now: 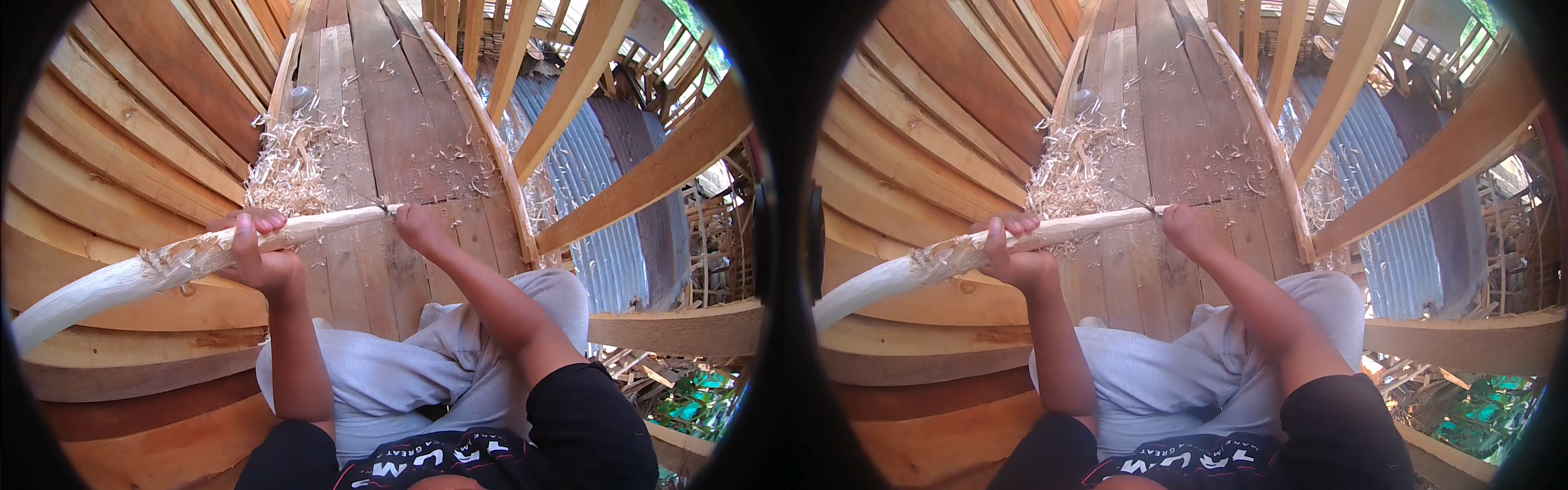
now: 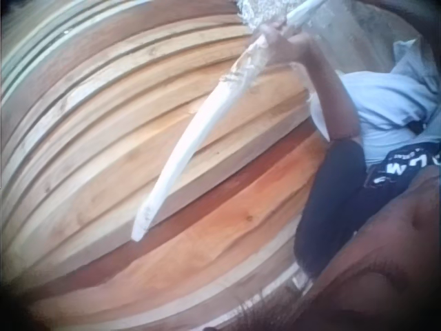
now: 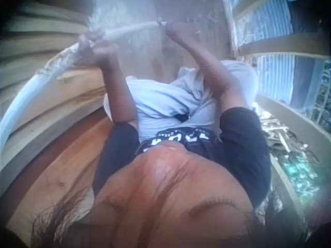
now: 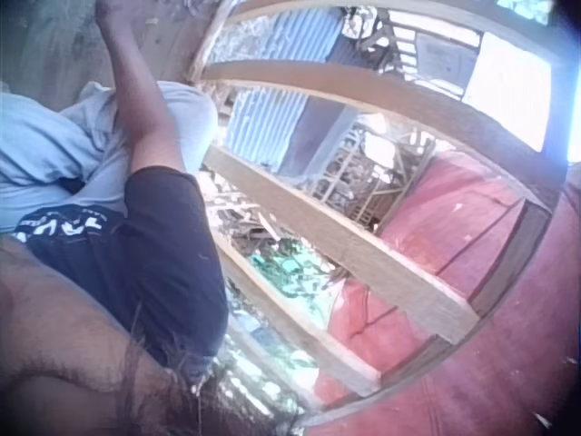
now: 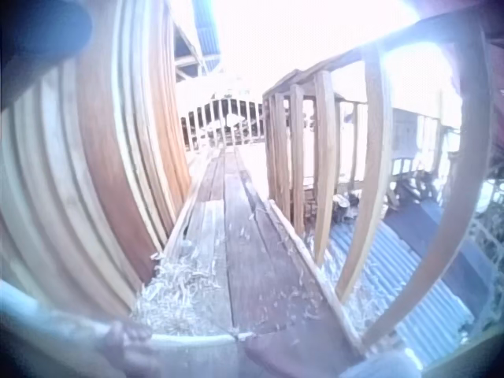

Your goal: The person sits on a wooden floor and uses a knife to carve a long piece of wood, peeling away shavings and shaping the surface. The person rotates the wood and continues carving along its length.

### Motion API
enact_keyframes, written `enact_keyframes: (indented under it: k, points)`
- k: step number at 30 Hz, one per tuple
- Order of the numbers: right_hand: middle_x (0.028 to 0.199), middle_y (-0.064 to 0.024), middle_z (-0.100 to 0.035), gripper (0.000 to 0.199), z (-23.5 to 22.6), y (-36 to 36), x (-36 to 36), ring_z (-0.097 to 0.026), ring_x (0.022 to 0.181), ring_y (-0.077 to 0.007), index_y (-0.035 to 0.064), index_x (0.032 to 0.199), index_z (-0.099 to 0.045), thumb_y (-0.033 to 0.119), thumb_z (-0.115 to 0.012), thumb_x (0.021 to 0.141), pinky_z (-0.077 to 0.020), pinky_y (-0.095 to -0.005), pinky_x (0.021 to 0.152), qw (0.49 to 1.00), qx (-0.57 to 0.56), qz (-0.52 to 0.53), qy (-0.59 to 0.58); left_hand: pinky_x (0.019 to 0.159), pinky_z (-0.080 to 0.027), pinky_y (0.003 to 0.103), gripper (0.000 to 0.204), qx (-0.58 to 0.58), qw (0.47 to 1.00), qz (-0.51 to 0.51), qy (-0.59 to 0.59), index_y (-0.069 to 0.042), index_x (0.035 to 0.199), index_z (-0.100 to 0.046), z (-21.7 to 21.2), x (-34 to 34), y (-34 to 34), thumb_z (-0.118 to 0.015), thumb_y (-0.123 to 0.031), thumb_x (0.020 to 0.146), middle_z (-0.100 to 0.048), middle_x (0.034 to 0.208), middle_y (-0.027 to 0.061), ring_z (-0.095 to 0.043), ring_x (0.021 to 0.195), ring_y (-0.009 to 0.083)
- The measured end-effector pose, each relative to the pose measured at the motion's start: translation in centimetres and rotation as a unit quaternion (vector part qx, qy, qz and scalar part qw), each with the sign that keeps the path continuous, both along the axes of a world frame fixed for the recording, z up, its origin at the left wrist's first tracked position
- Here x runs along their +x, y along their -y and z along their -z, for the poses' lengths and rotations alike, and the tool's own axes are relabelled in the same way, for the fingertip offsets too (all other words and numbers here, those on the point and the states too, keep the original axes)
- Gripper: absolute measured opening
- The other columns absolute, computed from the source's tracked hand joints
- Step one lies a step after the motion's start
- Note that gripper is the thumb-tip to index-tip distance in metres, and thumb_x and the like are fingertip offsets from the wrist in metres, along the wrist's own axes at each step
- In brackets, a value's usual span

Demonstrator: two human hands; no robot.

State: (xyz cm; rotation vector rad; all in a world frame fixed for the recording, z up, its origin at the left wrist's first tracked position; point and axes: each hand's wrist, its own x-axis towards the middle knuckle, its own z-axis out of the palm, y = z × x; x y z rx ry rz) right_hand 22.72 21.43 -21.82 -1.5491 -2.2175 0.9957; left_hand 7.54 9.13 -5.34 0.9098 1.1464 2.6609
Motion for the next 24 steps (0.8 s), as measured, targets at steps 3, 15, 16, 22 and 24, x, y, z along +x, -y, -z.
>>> enact_keyframes:
  k: [3, 15, 16, 22, 24]
  points:
    - [0.09, -0.027, -0.065, 0.049, 0.3, 0.7, -0.7, -0.062, 0.084, -0.0464, -0.0027, 0.084, -0.066, 0.032, -0.033, 0.095, -0.0475, -0.0547, 0.078, 1.0, 0.002, 0.008, 0.02, 0.052, -0.047, 0.029, 0.01, -0.006, 1.0, -0.003, 0.029, -0.007, 0.079, -0.044, 0.0, -0.1, 0.3, -0.054, -0.012, 0.078, -0.044, 0.057, 0.0054, -0.046, 0.05, 0.0144]
    - [0.089, -0.0264, -0.065, 0.051, -1.9, 1.6, -0.4, -0.062, 0.085, -0.0465, -0.0016, 0.084, -0.068, 0.034, -0.032, 0.094, -0.0482, -0.0552, 0.078, 1.0, -0.013, 0.009, 0.021, 0.053, -0.046, 0.028, 0.011, 0.015, 0.998, 0.053, 0.009, -0.01, 0.081, -0.044, 0.8, -0.6, 0.5, -0.054, -0.013, 0.08, -0.045, 0.059, 0.0049, -0.046, 0.053, 0.014]
    - [0.09, -0.0264, -0.066, 0.052, -5.7, 2.7, -0.7, -0.062, 0.085, -0.0464, -0.0017, 0.084, -0.068, 0.034, -0.032, 0.094, -0.0484, -0.055, 0.078, 0.999, -0.013, -0.028, 0.016, 0.053, -0.046, 0.029, 0.011, 0.016, 0.999, 0.044, 0.0, -0.01, 0.08, -0.043, 0.7, -0.9, 0.8, -0.053, -0.013, 0.08, -0.045, 0.059, 0.0048, -0.046, 0.053, 0.014]
    - [0.092, -0.0267, -0.066, 0.051, -0.7, 0.8, -0.2, -0.063, 0.087, -0.0456, -0.0016, 0.084, -0.069, 0.031, -0.031, 0.094, -0.0482, -0.0547, 0.08, 0.999, 0.0, 0.034, 0.033, 0.053, -0.045, 0.028, 0.009, 0.001, 0.999, 0.031, -0.019, -0.009, 0.08, -0.043, 0.3, 0.2, 0.2, -0.051, -0.012, 0.08, -0.045, 0.059, 0.0053, -0.045, 0.052, 0.014]
    - [0.091, -0.027, -0.066, 0.051, -0.6, 0.6, -0.5, -0.063, 0.087, -0.0454, -0.0017, 0.083, -0.069, 0.031, -0.032, 0.094, -0.0474, -0.0557, 0.079, 0.999, 0.0, 0.042, 0.029, 0.053, -0.045, 0.029, 0.008, 0.021, 0.998, 0.06, -0.022, -0.009, 0.08, -0.043, 0.3, -0.4, -0.1, -0.051, -0.012, 0.08, -0.044, 0.059, 0.0056, -0.044, 0.052, 0.0142]
